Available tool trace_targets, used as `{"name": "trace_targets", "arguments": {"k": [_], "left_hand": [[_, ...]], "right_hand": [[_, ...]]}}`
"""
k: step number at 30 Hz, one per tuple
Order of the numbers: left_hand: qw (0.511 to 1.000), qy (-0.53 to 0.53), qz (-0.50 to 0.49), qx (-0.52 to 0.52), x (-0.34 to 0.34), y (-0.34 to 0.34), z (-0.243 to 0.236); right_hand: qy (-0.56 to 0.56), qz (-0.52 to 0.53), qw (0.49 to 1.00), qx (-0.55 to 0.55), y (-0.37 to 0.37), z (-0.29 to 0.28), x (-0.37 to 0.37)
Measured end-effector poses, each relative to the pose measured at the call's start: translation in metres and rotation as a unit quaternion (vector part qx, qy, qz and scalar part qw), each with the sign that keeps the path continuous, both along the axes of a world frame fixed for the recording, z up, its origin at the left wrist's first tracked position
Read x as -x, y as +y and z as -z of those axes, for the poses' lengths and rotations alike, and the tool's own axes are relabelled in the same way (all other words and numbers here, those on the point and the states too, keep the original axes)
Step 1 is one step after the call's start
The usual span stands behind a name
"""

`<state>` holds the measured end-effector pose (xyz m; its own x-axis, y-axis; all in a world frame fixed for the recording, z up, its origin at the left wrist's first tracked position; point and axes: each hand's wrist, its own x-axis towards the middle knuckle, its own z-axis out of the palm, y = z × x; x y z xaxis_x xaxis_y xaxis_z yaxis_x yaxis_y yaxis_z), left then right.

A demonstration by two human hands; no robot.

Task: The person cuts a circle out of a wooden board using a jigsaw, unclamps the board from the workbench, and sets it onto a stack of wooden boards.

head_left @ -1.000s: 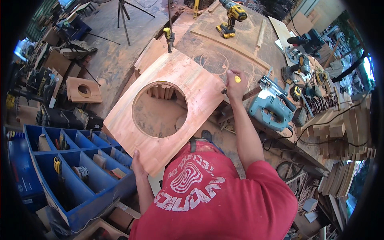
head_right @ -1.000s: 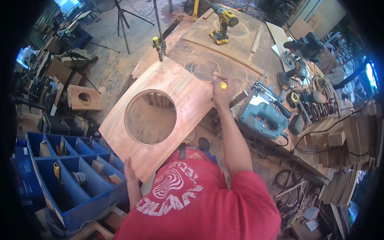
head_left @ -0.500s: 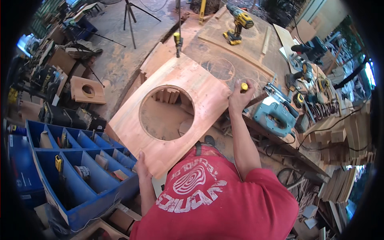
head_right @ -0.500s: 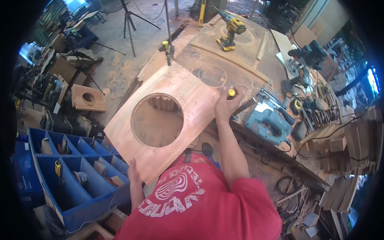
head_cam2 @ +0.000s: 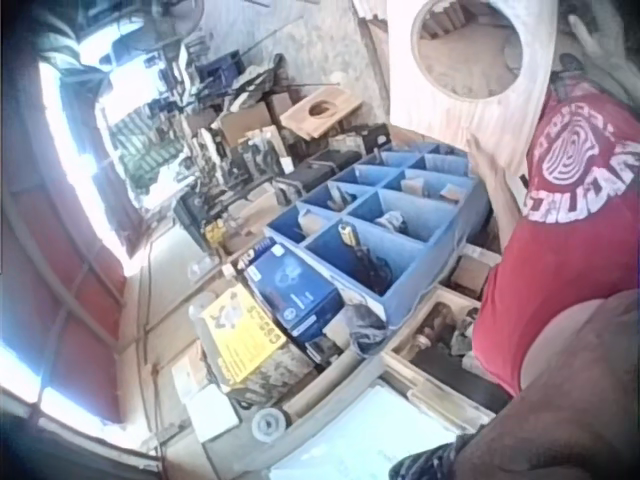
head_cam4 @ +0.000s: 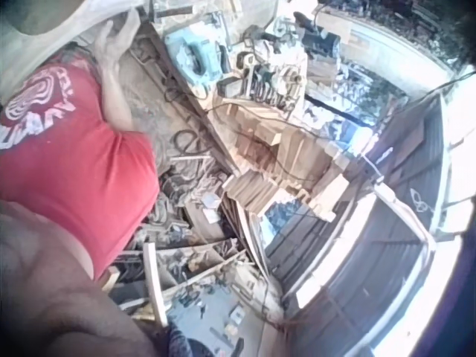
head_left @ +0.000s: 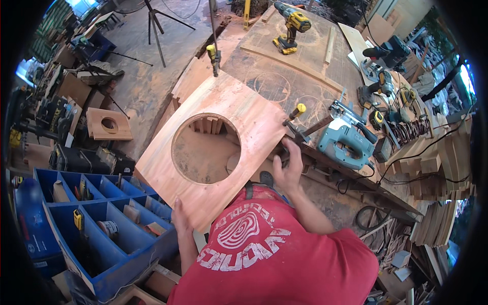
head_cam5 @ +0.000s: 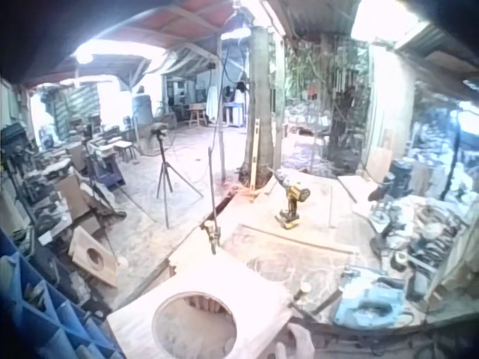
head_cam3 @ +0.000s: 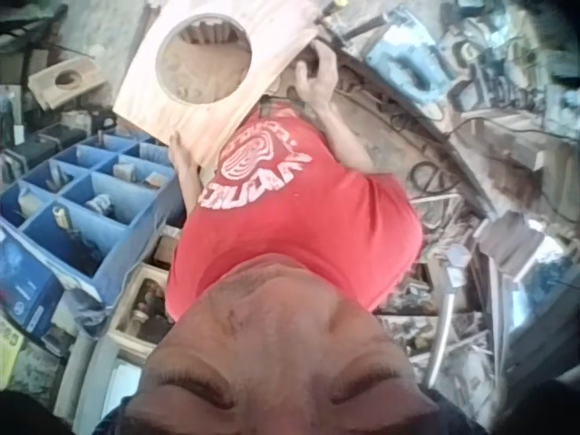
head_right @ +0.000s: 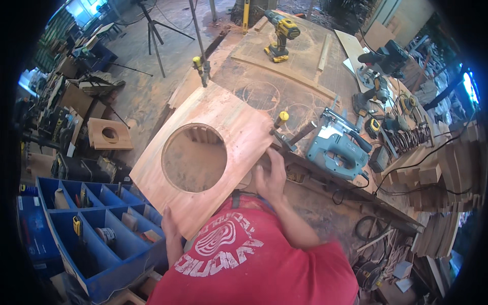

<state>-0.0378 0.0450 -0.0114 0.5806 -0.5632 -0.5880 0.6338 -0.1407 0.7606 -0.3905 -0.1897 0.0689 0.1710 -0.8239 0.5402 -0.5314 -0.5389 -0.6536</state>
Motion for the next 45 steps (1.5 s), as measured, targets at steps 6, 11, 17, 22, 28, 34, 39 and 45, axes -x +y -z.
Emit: {"name": "trace_targets", "arguments": {"k": [6,11,17,22,28,34,39,45], "left_hand": [[0.998,0.043,0.030,-0.026,0.000,-0.014,-0.020],[0.997,0.056,0.054,-0.011,-0.004,-0.009,-0.009],[0.996,0.077,0.043,-0.011,-0.002,-0.009,-0.009],[0.997,0.059,0.043,0.000,0.002,-0.017,-0.018],[0.996,0.075,0.036,-0.023,-0.006,-0.006,-0.012],[0.935,-0.330,-0.007,-0.129,0.006,-0.023,-0.018],[0.664,-0.729,0.149,-0.079,0.035,-0.112,-0.084],[0.627,-0.603,0.438,0.226,0.155,-0.267,-0.165]], "right_hand": [[-0.165,0.160,0.968,-0.101,-0.057,0.042,0.041],[-0.250,0.143,0.935,-0.208,-0.084,0.047,0.036],[-0.166,0.156,0.964,-0.134,-0.083,0.055,0.040],[-0.105,0.189,0.966,-0.142,-0.067,0.065,0.043],[-0.194,0.223,0.937,-0.185,-0.039,0.035,-0.008],[-0.217,0.087,0.950,-0.206,-0.050,0.055,0.022],[-0.287,0.092,0.943,-0.138,-0.063,0.075,0.016],[-0.287,0.103,0.939,-0.156,-0.062,0.070,0.013]]}}
